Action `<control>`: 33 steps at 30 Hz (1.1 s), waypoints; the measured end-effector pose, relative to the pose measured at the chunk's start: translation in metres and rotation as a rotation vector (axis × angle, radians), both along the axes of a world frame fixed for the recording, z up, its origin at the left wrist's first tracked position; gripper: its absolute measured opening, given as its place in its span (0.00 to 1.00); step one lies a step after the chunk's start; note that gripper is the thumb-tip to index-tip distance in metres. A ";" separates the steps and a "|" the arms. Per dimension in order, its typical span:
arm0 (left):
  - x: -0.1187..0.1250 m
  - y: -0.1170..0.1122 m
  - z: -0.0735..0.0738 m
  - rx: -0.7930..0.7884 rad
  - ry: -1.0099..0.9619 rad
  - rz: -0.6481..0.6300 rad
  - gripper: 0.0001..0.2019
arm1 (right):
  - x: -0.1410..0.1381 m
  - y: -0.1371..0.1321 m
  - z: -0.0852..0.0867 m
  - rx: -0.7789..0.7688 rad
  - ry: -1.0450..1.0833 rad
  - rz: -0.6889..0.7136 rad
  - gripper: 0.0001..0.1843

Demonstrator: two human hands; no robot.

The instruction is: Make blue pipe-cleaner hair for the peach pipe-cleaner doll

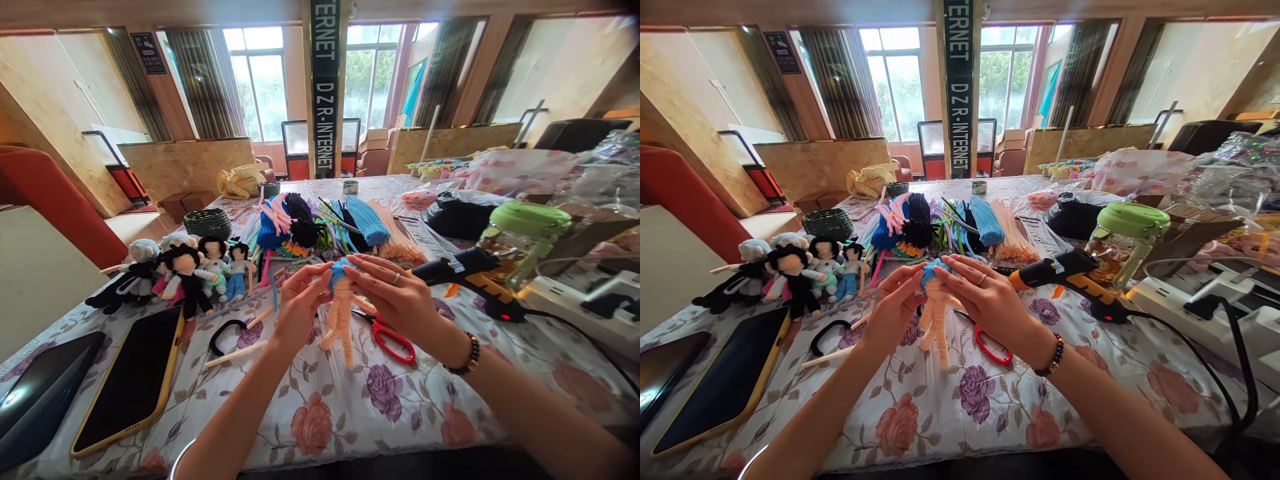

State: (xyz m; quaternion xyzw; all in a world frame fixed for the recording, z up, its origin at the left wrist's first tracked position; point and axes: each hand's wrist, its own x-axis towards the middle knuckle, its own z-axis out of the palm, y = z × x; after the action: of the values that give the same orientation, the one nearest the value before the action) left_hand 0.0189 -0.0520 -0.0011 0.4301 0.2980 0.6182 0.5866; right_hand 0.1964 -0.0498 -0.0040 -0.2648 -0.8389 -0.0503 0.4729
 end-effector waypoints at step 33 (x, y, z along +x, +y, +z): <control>0.000 0.002 0.002 0.003 -0.024 -0.013 0.09 | -0.013 0.000 0.002 -0.122 0.236 -0.054 0.24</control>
State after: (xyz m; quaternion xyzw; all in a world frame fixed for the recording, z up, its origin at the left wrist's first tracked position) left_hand 0.0193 -0.0504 0.0009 0.4257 0.2872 0.6199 0.5933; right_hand 0.1836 -0.0503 -0.0022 -0.3195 -0.7715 0.0197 0.5498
